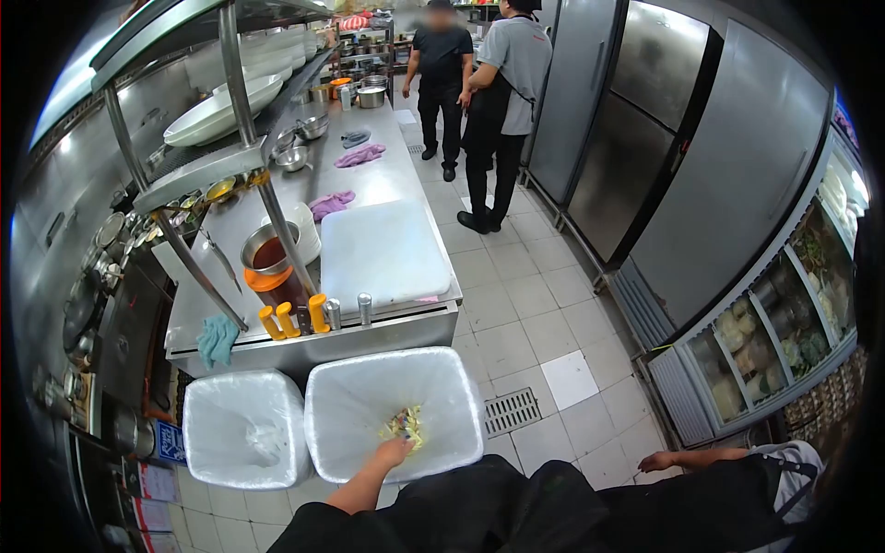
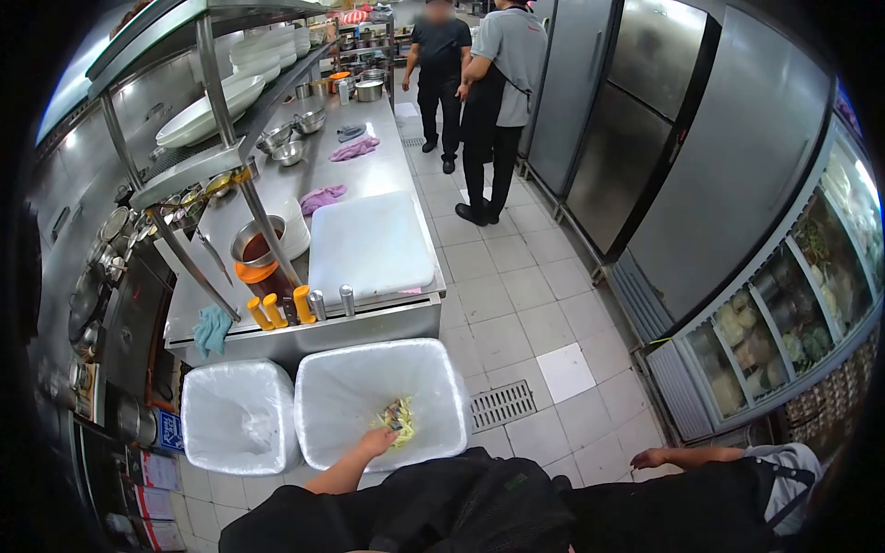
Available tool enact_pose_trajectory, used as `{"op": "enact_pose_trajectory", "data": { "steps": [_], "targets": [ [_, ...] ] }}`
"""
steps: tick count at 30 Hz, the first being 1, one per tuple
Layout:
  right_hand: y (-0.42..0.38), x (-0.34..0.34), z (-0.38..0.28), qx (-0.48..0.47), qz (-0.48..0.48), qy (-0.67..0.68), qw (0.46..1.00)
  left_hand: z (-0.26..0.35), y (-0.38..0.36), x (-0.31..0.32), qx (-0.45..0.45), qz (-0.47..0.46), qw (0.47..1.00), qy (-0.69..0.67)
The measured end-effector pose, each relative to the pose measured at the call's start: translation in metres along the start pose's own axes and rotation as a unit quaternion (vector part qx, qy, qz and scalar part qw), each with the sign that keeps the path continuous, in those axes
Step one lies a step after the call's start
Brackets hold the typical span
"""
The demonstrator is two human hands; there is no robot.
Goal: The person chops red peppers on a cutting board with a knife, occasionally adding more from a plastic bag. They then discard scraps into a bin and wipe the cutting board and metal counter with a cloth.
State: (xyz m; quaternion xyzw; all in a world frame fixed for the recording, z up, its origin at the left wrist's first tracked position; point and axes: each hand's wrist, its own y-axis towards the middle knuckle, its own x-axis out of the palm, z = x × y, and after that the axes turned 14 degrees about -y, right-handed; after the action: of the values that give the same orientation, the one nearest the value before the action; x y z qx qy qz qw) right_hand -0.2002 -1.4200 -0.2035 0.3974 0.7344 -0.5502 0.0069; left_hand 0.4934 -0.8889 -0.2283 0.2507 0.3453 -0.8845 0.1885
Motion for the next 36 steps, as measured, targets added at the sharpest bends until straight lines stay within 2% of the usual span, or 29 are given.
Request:
{"op": "enact_pose_trajectory", "data": {
  "steps": [2,4,5,6,7,11,13,15,18,22,23,24,26,29,31,34,36],
  "targets": [
    [-0.001,0.014,-0.008,0.01,-0.019,-0.014,1.0,-0.036,-0.005,0.019,0.006,-0.043,0.998,0.052],
    [0.003,0.038,0.006,0.024,-0.036,-0.032,0.999,-0.044,-0.017,0.022,0.014,-0.038,0.998,0.046],
    [0.007,0.058,0.023,-0.123,0.022,-0.118,0.985,-0.045,-0.013,0.021,0.017,-0.037,0.998,0.046],
    [0.009,0.066,0.021,-0.139,0.024,-0.099,0.985,-0.049,-0.008,0.021,-0.022,-0.025,0.999,0.015],
    [0.009,0.072,0.014,-0.079,0.002,-0.066,0.995,-0.051,-0.005,0.02,-0.063,-0.013,0.998,-0.016],
    [0.021,0.082,-0.016,-0.025,-0.009,-0.091,0.996,-0.052,0.004,0.015,-0.068,-0.01,0.998,-0.002],
    [0.031,0.078,-0.038,0.04,-0.036,-0.075,0.996,-0.057,0.014,0.014,-0.069,-0.076,0.994,0.045],
    [0.044,0.072,-0.066,0.036,-0.021,-0.054,0.998,-0.06,0.017,0.018,-0.067,-0.081,0.994,0.041],
    [0.037,0.033,-0.136,-0.045,0.029,-0.052,0.997,-0.062,0.016,0.022,-0.072,-0.097,0.992,0.036],
    [0.033,0.019,-0.183,-0.028,0.021,-0.047,0.998,-0.056,0.013,0.02,-0.063,-0.128,0.988,0.052],
    [0.031,0.015,-0.192,-0.006,-0.009,-0.037,0.999,-0.054,0.015,0.019,-0.062,-0.127,0.989,0.052],
    [0.029,0.009,-0.199,0.016,-0.039,-0.027,0.999,-0.051,0.02,0.019,-0.04,-0.082,0.995,0.048],
    [0.032,0.013,-0.188,0.0,-0.035,-0.052,0.998,-0.023,0.024,0.011,0.012,-0.002,1.0,-0.016],
    [0.037,0.025,-0.156,-0.015,-0.037,-0.093,0.995,0.07,0.034,-0.022,0.054,0.069,0.985,-0.15],
    [0.057,0.05,-0.108,-0.027,-0.026,-0.084,0.996,0.129,0.047,-0.04,0.15,0.119,0.947,-0.256],
    [0.07,0.061,-0.077,-0.038,0.002,-0.037,0.999,0.231,0.054,-0.089,0.24,0.2,0.922,-0.231],
    [0.081,0.075,-0.059,-0.036,-0.007,-0.076,0.996,0.282,0.073,-0.123,0.271,0.24,0.91,-0.204]
  ]
}}
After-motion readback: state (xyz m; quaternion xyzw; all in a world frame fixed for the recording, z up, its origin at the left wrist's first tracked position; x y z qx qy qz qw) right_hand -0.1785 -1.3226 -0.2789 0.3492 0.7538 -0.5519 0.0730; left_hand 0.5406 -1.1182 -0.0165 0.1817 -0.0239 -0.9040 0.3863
